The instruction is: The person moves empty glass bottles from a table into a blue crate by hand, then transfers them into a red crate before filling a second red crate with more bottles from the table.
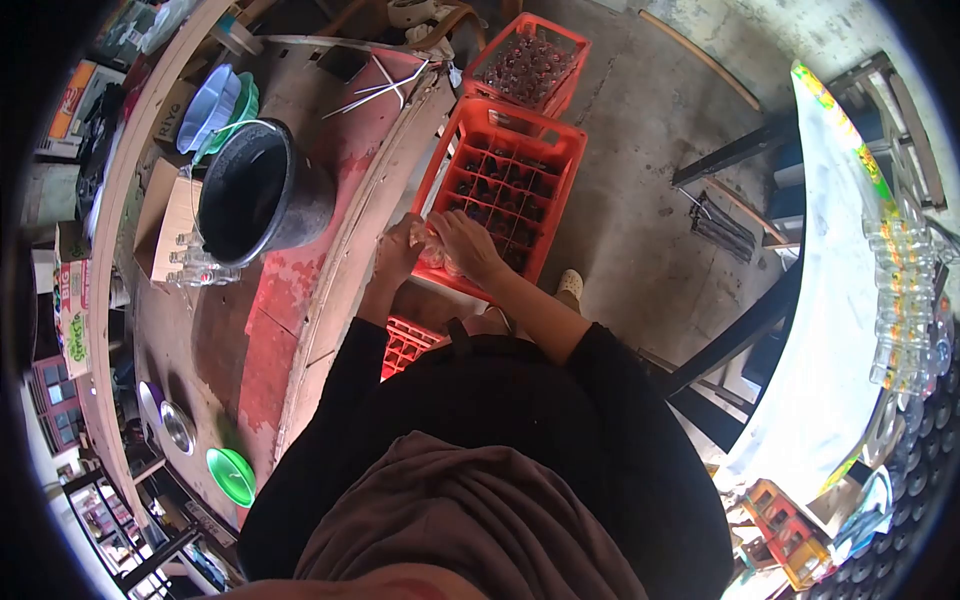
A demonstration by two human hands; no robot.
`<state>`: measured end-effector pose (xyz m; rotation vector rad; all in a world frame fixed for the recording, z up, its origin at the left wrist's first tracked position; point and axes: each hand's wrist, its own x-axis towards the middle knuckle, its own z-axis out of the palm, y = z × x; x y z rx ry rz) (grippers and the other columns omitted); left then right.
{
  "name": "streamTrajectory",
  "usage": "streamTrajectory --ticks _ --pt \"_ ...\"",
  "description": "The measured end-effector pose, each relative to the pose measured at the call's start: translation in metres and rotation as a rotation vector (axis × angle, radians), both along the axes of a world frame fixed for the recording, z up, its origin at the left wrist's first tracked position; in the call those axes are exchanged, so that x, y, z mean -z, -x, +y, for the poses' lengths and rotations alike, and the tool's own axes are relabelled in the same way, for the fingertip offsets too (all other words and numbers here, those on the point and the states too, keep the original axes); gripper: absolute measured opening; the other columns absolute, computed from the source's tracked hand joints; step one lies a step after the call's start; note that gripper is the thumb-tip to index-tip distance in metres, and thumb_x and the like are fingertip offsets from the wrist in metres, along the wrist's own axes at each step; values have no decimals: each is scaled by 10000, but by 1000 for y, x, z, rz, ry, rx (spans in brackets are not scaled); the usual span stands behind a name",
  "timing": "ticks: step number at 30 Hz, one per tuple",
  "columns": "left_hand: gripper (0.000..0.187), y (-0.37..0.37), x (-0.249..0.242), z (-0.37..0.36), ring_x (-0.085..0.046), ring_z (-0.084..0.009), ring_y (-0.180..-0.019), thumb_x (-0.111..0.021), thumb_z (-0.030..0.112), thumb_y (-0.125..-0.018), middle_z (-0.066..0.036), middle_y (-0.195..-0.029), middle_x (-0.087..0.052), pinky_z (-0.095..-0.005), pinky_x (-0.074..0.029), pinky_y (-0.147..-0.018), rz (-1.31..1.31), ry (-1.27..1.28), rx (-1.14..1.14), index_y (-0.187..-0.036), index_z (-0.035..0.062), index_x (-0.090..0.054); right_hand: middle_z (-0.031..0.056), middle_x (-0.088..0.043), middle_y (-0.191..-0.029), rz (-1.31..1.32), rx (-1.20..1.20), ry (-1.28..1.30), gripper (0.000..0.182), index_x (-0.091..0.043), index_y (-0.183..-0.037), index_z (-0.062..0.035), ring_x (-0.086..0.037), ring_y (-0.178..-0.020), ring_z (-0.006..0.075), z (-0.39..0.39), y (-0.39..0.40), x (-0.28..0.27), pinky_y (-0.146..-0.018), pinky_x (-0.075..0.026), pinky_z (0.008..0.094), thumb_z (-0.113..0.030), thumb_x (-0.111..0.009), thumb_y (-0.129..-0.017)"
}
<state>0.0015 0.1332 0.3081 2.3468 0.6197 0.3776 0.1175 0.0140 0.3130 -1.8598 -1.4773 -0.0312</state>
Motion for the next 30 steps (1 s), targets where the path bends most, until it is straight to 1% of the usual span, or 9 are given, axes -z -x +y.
streamTrajectory --ticks 9,11,15,16,17,19,25,27,30 --pt "304 15 53 -15 -575 -367 -910 -574 -11 -715 -184 -916 -605 -425 -466 -759 186 8 77 -1008 61 -537 87 -471 -886 -57 -144 144 260 -564 -980 -41 -512 -891 254 -19 16 63 -771 -457 344 -169 -621 -760" --pt "265 15 64 -18 -579 -361 -906 -574 -9 -714 -184 -917 -606 -422 -466 -754 192 22 5 -972 50 -556 98 -504 -988 -67 -228 290 274 -585 -1031 -70 -513 -947 265 -20 20 70 -832 -451 348 -163 -603 -774" --pt "252 11 91 0 -582 -357 -905 -585 2 -711 -188 -916 -606 -419 -466 -751 215 71 76 -958 45 -572 110 -508 -1122 -64 -242 247 302 -579 -1091 -106 -509 -1011 282 -33 16 88 -892 -435 351 -142 -579 -791" --pt "248 12 93 2 -585 -355 -896 -594 10 -711 -189 -911 -605 -416 -467 -747 213 44 98 -957 40 -577 114 -504 -1152 70 -255 256 279 -570 -1089 -89 -519 -1009 287 -36 12 92 -876 -447 356 -142 -533 -818" --pt "245 11 90 2 -588 -353 -888 -604 19 -711 -191 -906 -605 -414 -468 -743 211 15 116 -955 36 -583 117 -500 -1182 204 -269 262 262 -562 -1087 -71 -529 -1006 291 -40 8 76 -860 -459 362 -142 -488 -845" --pt "218 9 85 2 -570 -352 -905 -557 34 -739 -178 -931 -599 -415 -461 -774 257 36 127 -954 46 -587 137 -507 -1145 237 -266 243 255 -552 -1088 -55 -528 -1005 302 -59 -5 54 -852 -455 384 -121 -499 -848" --pt "317 -6 84 0 -533 -359 -963 -643 21 -689 -194 -985 -571 -401 -437 -838 72 -133 164 -997 17 -568 132 -516 -1107 387 -10 198 273 -561 -1086 -34 -522 -1018 320 -142 -79 3 -894 -421 371 -100 -567 -821" --pt "406 -18 79 -2 -536 -356 -948 -662 18 -646 -182 -979 -571 -400 -437 -842 85 -178 218 -1035 13 -546 135 -535 -1067 411 106 196 266 -568 -1082 -29 -543 -996 304 -183 -111 -17 -857 -448 357 -68 -567 -818" --pt "336 -53 49 -26 -536 -352 -963 -611 51 -708 -178 -1012 -562 -400 -430 -850 82 -237 200 -1035 10 -545 130 -558 -1032 401 293 171 256 -577 -1082 -34 -566 -979 259 -261 -166 -67 -819 -470 341 -64 -568 -828"
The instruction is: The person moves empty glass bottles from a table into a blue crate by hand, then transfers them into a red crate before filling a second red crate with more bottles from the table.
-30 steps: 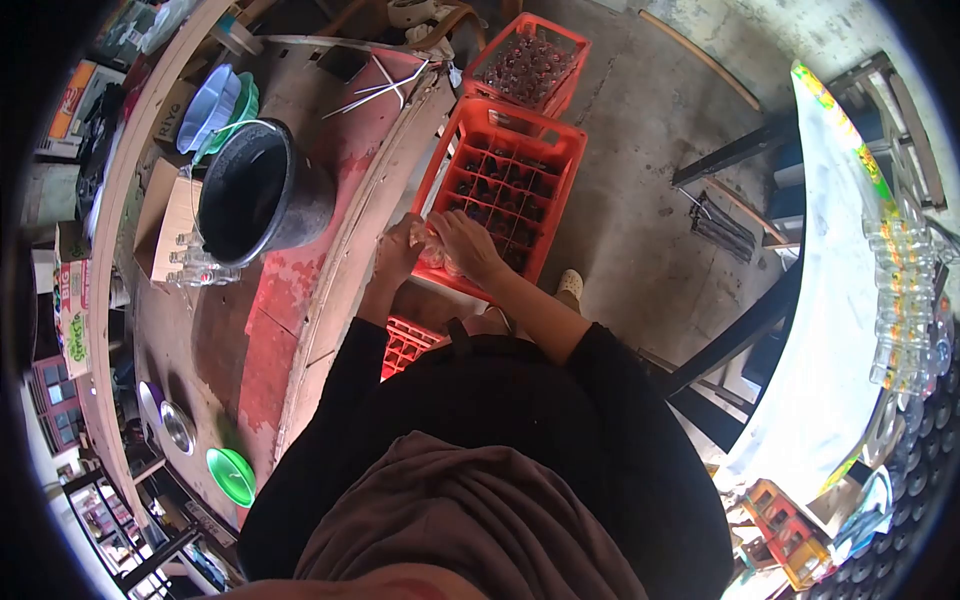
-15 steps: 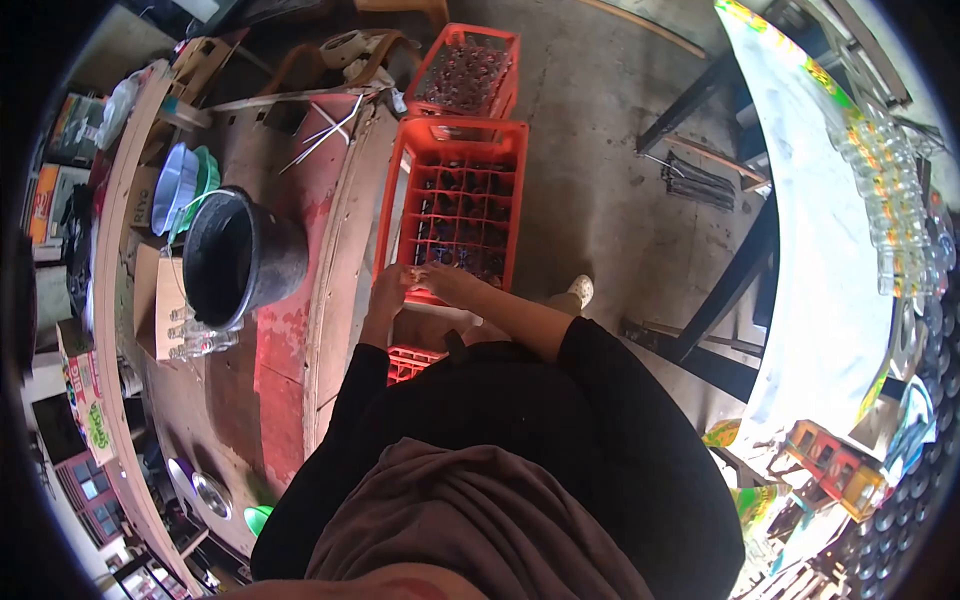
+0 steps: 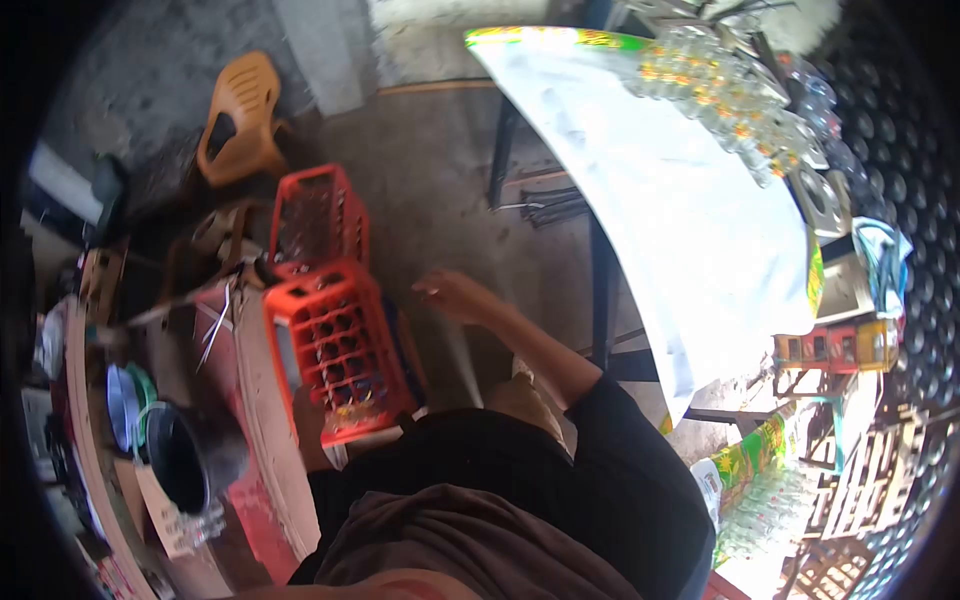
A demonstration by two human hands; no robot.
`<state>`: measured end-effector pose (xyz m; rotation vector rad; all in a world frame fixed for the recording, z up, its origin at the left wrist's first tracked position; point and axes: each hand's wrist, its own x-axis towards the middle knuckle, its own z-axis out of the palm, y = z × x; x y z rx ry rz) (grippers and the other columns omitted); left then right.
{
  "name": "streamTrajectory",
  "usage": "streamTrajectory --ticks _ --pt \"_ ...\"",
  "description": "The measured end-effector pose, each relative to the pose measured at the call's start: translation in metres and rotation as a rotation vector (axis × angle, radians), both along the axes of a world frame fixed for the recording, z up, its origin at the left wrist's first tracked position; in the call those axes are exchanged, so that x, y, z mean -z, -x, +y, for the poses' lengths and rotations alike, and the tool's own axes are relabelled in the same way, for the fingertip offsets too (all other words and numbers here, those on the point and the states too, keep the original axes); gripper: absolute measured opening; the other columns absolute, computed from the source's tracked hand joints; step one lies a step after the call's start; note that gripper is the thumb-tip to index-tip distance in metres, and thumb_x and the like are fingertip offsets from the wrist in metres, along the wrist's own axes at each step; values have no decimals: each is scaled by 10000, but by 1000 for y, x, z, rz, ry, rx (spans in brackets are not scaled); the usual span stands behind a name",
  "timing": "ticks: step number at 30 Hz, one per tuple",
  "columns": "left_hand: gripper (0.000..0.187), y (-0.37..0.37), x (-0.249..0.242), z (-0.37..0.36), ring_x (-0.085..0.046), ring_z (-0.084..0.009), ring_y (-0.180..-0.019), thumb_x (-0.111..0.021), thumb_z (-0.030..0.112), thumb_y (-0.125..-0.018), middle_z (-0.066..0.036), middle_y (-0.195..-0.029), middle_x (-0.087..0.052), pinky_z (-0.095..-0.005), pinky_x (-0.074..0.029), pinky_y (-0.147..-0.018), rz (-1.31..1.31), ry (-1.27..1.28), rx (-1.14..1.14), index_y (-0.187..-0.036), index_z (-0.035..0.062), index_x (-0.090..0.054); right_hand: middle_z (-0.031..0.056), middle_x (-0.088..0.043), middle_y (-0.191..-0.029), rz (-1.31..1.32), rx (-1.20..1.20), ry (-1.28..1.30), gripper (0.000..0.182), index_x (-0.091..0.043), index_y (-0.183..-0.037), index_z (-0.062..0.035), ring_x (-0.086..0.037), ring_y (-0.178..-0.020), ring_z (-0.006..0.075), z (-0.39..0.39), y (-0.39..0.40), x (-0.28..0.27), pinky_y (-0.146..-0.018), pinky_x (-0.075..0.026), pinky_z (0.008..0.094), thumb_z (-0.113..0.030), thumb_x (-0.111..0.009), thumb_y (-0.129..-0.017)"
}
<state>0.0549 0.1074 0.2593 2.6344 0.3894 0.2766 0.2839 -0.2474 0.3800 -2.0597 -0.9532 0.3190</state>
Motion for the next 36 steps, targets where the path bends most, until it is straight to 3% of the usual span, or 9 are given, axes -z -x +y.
streamTrajectory --ticks 4,5,6,7,17,23,25,33,36 --pt "318 -76 -51 -53 -543 -328 -981 -605 76 -756 -174 -1036 -568 -392 -429 -844 -28 151 11 -1062 14 -545 107 -593 -1024 -96 260 -33 282 -573 -1113 -41 -594 -909 191 -128 -63 -68 -781 -481 305 -82 -585 -835" --pt "318 -96 -56 -66 -543 -328 -981 -605 76 -756 -174 -1036 -568 -392 -429 -844 -42 150 27 -1062 14 -545 109 -600 -1020 -41 168 -473 304 -553 -1130 -15 -603 -877 180 -162 -79 -70 -770 -479 288 -81 -586 -836" --pt "314 -118 -68 -84 -544 -324 -985 -602 70 -758 -177 -1039 -568 -390 -431 -841 -63 155 85 -1062 13 -547 123 -600 -1017 -116 322 -93 327 -530 -1145 11 -593 -907 164 -202 -101 -77 -778 -474 283 -93 -591 -841" --pt "309 -139 -84 -104 -545 -321 -990 -599 63 -761 -181 -1043 -569 -387 -434 -838 -86 160 142 -1062 11 -549 125 -607 -1006 132 418 -334 315 -530 -1141 8 -601 -897 155 -230 -110 -90 -754 -478 271 -85 -587 -845" --pt "289 -266 -111 -284 -559 -355 -962 -609 114 -791 -189 -1011 -579 -403 -450 -821 -86 246 567 -1055 8 -556 189 -579 -953 -724 1088 128 267 -615 -983 -24 -609 -768 296 -524 -258 -150 -691 -487 366 -131 -677 -746" --pt "287 -283 -112 -333 -553 -365 -964 -604 141 -799 -194 -1012 -577 -405 -448 -820 56 262 565 -1060 28 -564 204 -512 -1101 -1058 1569 591 391 -564 -1109 -72 -471 -1045 366 -656 -284 -200 -897 -400 422 -181 -646 -743" --pt "288 -287 -107 -335 -554 -364 -964 -602 147 -801 -194 -1010 -579 -404 -448 -823 93 241 550 -1059 25 -564 186 -441 -1201 -859 1768 693 475 -492 -1210 -175 -454 -1071 364 -687 -290 -205 -893 -395 456 -299 -631 -773" --pt "296 -304 -93 -337 -556 -351 -975 -597 156 -805 -187 -1020 -580 -398 -447 -839 162 226 545 -1060 11 -558 132 -390 -1319 -537 1605 908 617 -339 -1336 -234 -453 -1141 345 -713 -306 -208 -884 -409 482 -525 -517 -822" --pt "303 -308 -105 -351 -556 -351 -975 -603 155 -801 -186 -1022 -580 -399 -447 -838 173 232 551 -1069 23 -551 137 -613 -991 -767 1373 1018 516 -423 -1218 -160 -598 -912 312 -723 -307 -201 -715 -488 426 -460 -559 -821"
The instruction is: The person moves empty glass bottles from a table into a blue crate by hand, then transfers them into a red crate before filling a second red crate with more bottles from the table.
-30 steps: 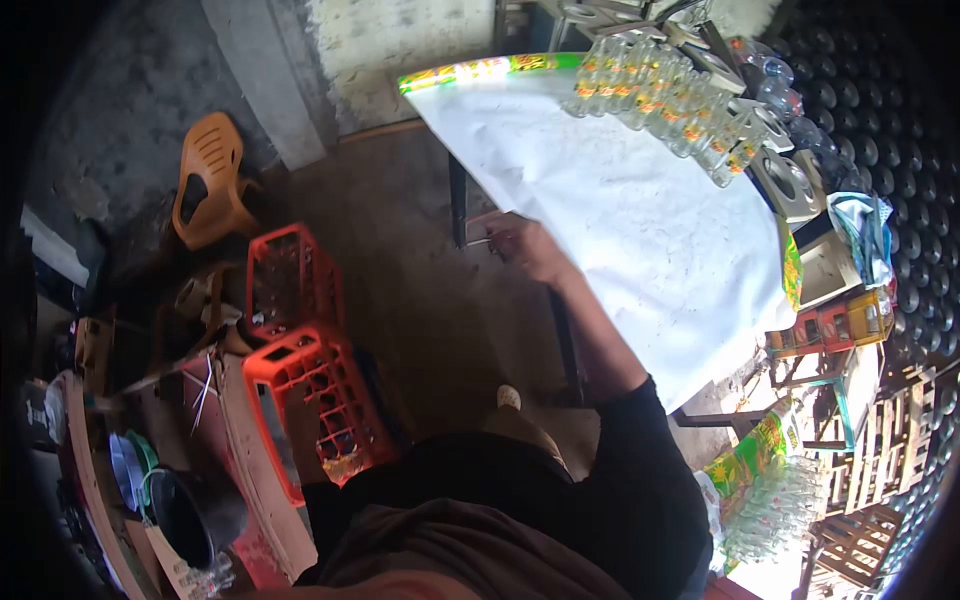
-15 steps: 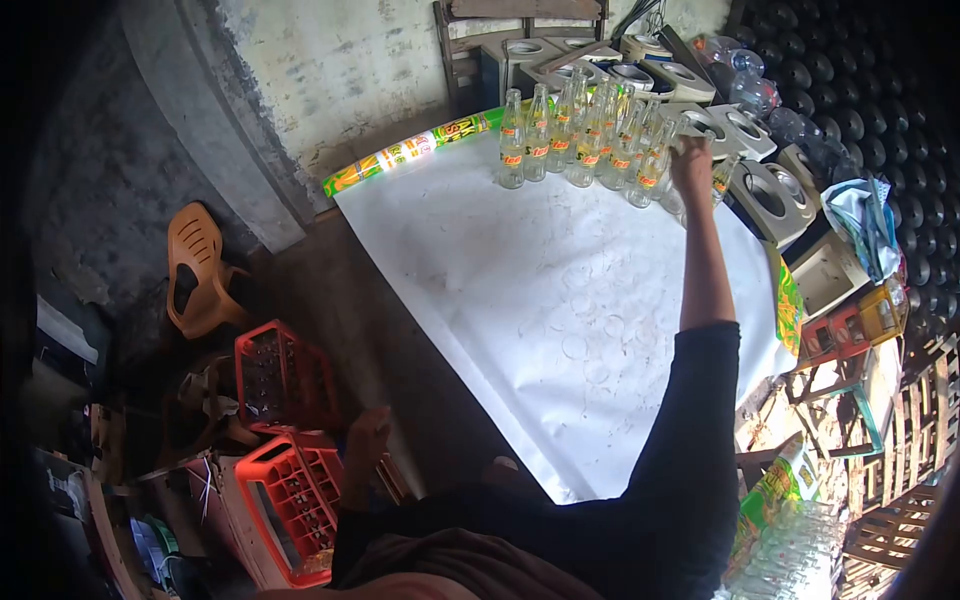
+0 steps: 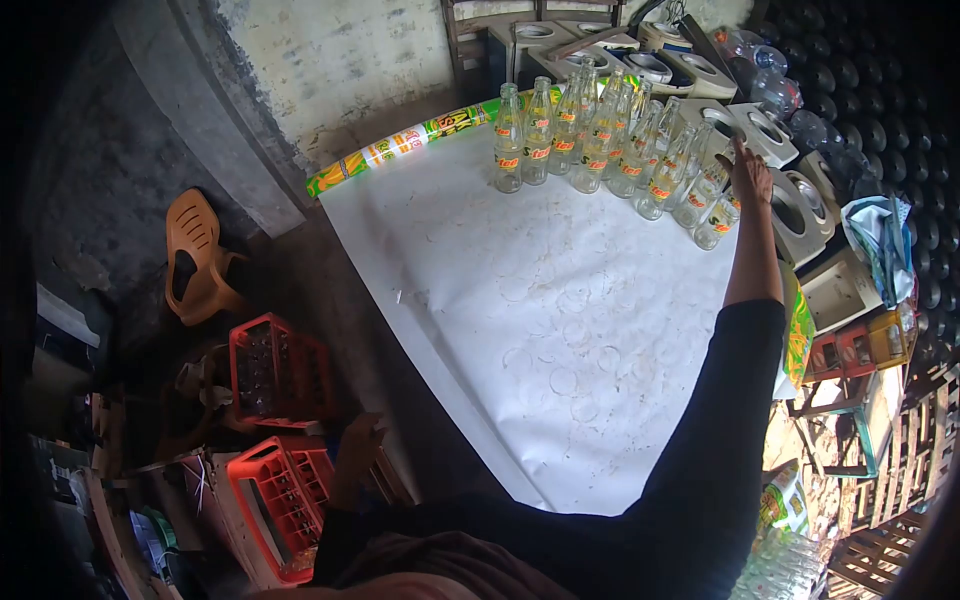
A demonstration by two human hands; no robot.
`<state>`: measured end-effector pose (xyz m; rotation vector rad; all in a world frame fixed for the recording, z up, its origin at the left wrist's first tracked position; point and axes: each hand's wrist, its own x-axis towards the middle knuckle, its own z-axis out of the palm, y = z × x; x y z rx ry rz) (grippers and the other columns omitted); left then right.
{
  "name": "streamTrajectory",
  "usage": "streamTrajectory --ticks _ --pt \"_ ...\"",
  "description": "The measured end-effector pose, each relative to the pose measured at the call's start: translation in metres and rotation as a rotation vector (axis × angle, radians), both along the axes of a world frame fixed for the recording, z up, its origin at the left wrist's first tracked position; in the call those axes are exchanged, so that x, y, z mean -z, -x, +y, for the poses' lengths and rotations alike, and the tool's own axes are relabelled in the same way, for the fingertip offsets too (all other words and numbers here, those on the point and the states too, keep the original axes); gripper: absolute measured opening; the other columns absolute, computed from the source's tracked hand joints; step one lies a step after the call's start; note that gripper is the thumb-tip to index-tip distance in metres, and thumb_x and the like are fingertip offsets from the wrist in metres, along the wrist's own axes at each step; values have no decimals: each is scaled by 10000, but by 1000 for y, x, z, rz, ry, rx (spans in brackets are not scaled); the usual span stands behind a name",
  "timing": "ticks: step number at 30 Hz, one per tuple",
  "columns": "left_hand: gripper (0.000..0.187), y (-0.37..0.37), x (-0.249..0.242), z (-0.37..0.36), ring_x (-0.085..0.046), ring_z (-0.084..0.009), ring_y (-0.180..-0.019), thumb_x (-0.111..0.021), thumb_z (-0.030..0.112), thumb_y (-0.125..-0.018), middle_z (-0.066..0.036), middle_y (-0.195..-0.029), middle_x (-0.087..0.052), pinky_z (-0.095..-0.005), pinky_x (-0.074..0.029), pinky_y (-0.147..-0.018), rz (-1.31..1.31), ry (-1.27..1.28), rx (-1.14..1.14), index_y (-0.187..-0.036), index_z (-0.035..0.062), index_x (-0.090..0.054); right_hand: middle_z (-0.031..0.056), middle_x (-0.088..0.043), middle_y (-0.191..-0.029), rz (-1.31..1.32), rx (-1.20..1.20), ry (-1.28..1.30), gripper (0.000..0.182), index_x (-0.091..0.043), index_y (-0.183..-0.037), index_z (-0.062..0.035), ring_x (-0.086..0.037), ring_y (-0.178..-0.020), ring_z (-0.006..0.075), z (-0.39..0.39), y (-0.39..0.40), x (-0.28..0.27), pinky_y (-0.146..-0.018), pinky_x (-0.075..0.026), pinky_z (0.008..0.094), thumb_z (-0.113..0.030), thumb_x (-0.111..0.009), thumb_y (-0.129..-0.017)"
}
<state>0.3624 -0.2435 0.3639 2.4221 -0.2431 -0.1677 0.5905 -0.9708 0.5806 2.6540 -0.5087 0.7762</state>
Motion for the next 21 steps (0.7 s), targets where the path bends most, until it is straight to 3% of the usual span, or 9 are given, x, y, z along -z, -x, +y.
streamTrajectory --ticks 4,9,11,12,14,15,17,19,21 --pt "288 0 -2 -8 -562 -352 -964 -603 151 -799 -180 -1035 -580 -397 -452 -831 -93 -40 36 -1056 25 -562 147 -617 -952 -9 -118 16 399 -430 -1059 -84 -609 -823 345 27 23 -9 -631 -477 448 -338 -618 -816" --pt "301 9 4 4 -551 -342 -961 -577 197 -816 -150 -1031 -565 -406 -457 -816 -146 -40 56 -1077 53 -537 192 -622 -965 -50 -58 -310 593 -593 -963 -25 -563 -863 413 19 44 0 -727 -419 474 -502 -244 -917" --pt "298 15 -4 8 -552 -341 -946 -583 178 -807 -148 -1004 -564 -408 -458 -805 -154 -8 14 -1073 53 -538 189 -631 -924 18 -37 -236 378 -533 -1072 -112 -582 -816 385 27 56 3 -656 -422 478 -422 -393 -908" --pt "292 19 -10 10 -553 -339 -938 -586 169 -801 -147 -991 -564 -408 -458 -798 -160 18 -11 -1066 53 -543 222 -616 -920 -64 -137 29 325 -517 -1090 -113 -584 -738 389 21 58 14 -590 -416 476 -366 -477 -891" --pt "263 21 -3 21 -559 -333 -913 -588 171 -807 -140 -975 -564 -407 -461 -780 -245 96 36 -1038 52 -554 241 -607 -909 -25 -148 45 399 -487 -1178 -85 -580 -713 395 54 80 9 -578 -414 462 -325 -546 -865" --pt "252 25 -7 23 -562 -330 -901 -590 174 -810 -136 -966 -564 -405 -462 -769 -259 138 21 -1026 49 -557 254 -598 -953 13 -141 -49 416 -486 -1193 -45 -572 -736 398 116 105 -12 -612 -428 448 -302 -542 -871" --pt "250 31 -28 25 -566 -316 -916 -598 166 -815 -130 -990 -568 -388 -466 -778 -248 180 29 -1029 45 -558 266 -586 -984 -93 -424 20 413 -504 -1168 -5 -557 -747 392 122 116 -3 -641 -438 426 -298 -534 -879" --pt "254 37 -55 26 -572 -304 -939 -605 161 -818 -125 -1026 -573 -371 -469 -796 -259 226 76 -1039 46 -558 265 -583 -1008 105 -306 -191 453 -509 -1157 22 -548 -782 388 199 148 -28 -674 -445 404 -325 -549 -869" --pt "256 49 -79 28 -574 -302 -940 -605 167 -822 -122 -1036 -571 -370 -470 -794 -341 271 112 -1045 54 -553 291 -561 -1038 163 -519 -211 494 -499 -1139 71 -569 -798 360 272 180 -39 -703 -446 391 -335 -561 -864"
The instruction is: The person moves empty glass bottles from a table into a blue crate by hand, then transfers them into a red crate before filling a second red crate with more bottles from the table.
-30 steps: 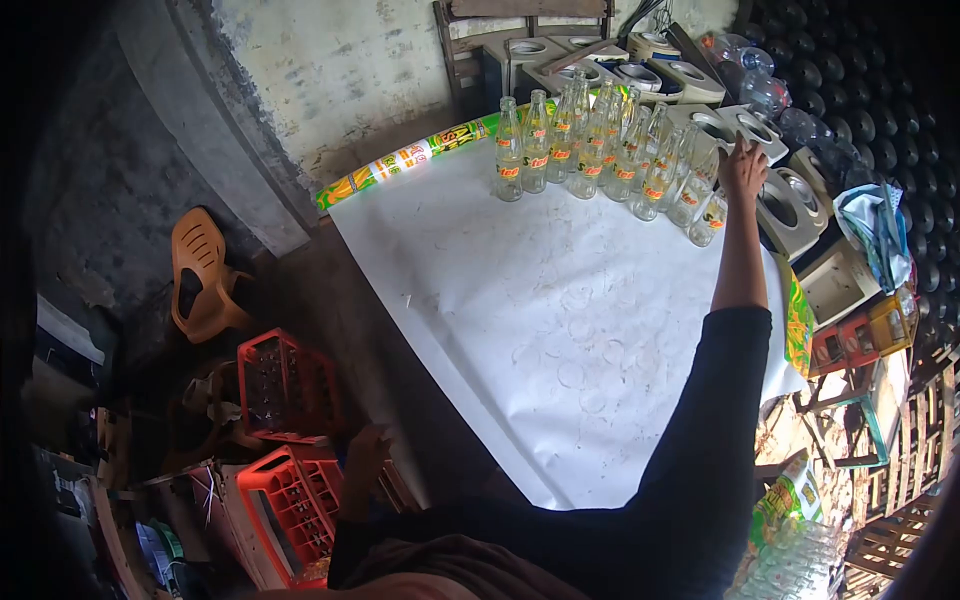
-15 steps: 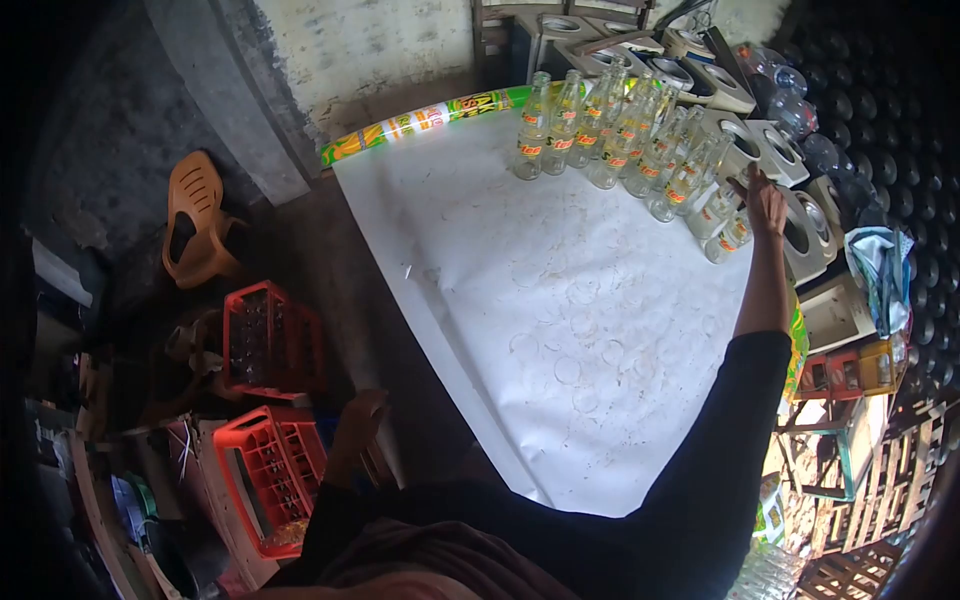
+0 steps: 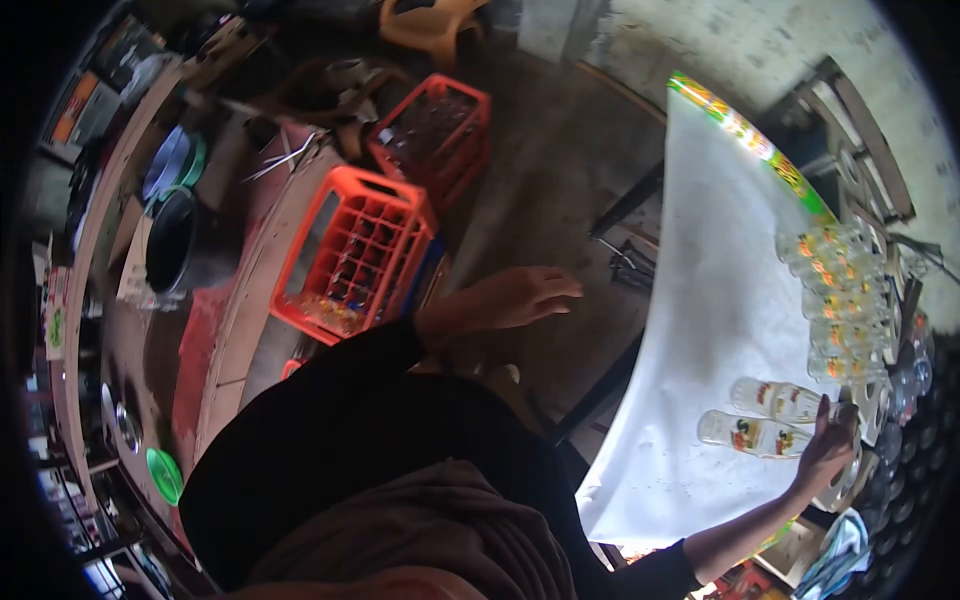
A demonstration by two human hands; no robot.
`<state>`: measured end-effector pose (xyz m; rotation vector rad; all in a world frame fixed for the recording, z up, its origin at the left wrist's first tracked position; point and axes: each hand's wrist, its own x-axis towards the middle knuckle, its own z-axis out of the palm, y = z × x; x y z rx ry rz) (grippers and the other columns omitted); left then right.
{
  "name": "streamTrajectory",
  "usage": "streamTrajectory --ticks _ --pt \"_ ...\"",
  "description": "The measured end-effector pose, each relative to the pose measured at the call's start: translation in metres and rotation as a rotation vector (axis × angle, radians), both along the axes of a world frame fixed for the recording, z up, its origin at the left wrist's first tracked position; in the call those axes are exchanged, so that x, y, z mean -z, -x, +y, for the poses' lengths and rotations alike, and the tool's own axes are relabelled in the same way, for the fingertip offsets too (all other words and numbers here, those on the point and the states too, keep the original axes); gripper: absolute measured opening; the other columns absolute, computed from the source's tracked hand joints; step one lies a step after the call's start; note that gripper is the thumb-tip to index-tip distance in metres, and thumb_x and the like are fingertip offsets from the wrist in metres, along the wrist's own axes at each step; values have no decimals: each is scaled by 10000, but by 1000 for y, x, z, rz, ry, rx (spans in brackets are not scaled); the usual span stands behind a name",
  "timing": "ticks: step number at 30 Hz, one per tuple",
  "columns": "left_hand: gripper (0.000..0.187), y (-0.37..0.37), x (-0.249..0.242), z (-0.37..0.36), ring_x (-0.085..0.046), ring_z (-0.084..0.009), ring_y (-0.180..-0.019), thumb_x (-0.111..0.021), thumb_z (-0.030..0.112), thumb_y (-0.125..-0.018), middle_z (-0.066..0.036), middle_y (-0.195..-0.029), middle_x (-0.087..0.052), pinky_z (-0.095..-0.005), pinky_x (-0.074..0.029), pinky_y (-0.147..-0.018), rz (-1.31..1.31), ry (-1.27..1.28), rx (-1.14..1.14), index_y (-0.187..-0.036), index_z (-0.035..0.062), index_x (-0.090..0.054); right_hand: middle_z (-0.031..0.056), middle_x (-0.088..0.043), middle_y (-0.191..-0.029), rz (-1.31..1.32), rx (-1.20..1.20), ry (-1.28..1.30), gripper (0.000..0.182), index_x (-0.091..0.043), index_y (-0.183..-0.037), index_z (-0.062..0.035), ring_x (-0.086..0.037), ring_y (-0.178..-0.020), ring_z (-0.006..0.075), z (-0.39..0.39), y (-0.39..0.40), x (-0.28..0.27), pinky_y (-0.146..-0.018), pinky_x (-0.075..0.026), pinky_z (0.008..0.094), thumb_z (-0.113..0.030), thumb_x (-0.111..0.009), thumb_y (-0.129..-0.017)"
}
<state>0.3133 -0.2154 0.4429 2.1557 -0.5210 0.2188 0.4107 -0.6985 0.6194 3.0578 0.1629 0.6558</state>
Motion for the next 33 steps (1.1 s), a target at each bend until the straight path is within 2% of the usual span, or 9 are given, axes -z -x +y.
streamTrajectory --ticks 1,2,4,6,11,15,21,30,33 --pt "261 8 -16 5 -574 -303 -946 -603 169 -825 -122 -1045 -568 -370 -471 -794 -46 2 10 -1056 59 -547 313 -538 -1072 228 251 -46 514 -497 -1120 103 -584 -808 332 95 34 -33 -741 -449 344 -343 -552 -870" --pt "261 17 -29 11 -574 -303 -946 -603 169 -825 -122 -1045 -568 -370 -471 -794 -33 8 -9 -1056 59 -547 296 -560 -992 -19 -95 -44 497 -484 -1124 126 -582 -783 301 86 32 -4 -734 -451 313 -285 -583 -862" --pt "349 33 -52 27 -568 -317 -960 -626 198 -809 -125 -1081 -558 -379 -467 -805 -98 74 74 -1114 65 -524 221 -582 -893 56 -356 -459 404 -521 -1080 73 -577 -778 295 161 54 18 -731 -457 307 -191 -657 -807" --pt "390 64 -69 62 -566 -325 -961 -637 202 -800 -127 -1093 -552 -382 -463 -811 -145 116 45 -1145 71 -510 160 -586 -849 199 -541 -372 329 -546 -994 2 -580 -758 270 276 92 32 -698 -471 318 -106 -716 -733" --pt "457 119 -72 143 -568 -324 -965 -661 198 -777 -130 -1087 -559 -384 -455 -823 -92 93 -51 -1187 82 -499 73 -581 -812 287 -905 -384 311 -540 -893 -67 -598 -720 245 444 146 69 -610 -472 333 -162 -740 -674" --pt "442 164 -53 206 -599 -269 -933 -680 136 -744 -119 -979 -603 -342 -456 -802 228 101 -163 -1151 67 -522 58 -584 -837 293 -1155 -422 304 -545 -910 -90 -611 -768 258 533 171 113 -611 -475 353 -258 -701 -709" --pt "371 208 38 266 -595 -298 -901 -680 97 -716 -126 -929 -600 -360 -458 -758 130 177 -425 -1051 45 -528 59 -557 -838 333 -1210 -464 306 -494 -905 -77 -587 -805 250 612 211 175 -633 -473 372 -251 -676 -731" --pt "386 235 120 276 -576 -329 -915 -670 97 -720 -129 -951 -587 -367 -459 -753 199 211 -522 -1073 72 -515 59 -534 -840 238 -1201 -341 303 -483 -908 -81 -560 -811 239 634 231 266 -660 -480 345 -177 -664 -684" --pt "391 238 150 275 -611 -274 -899 -679 61 -704 -129 -932 -609 -343 -463 -744 263 201 -549 -1055 58 -507 59 -533 -836 250 -1189 -328 297 -487 -909 -80 -558 -816 230 631 240 280 -665 -481 339 -172 -655 -682"
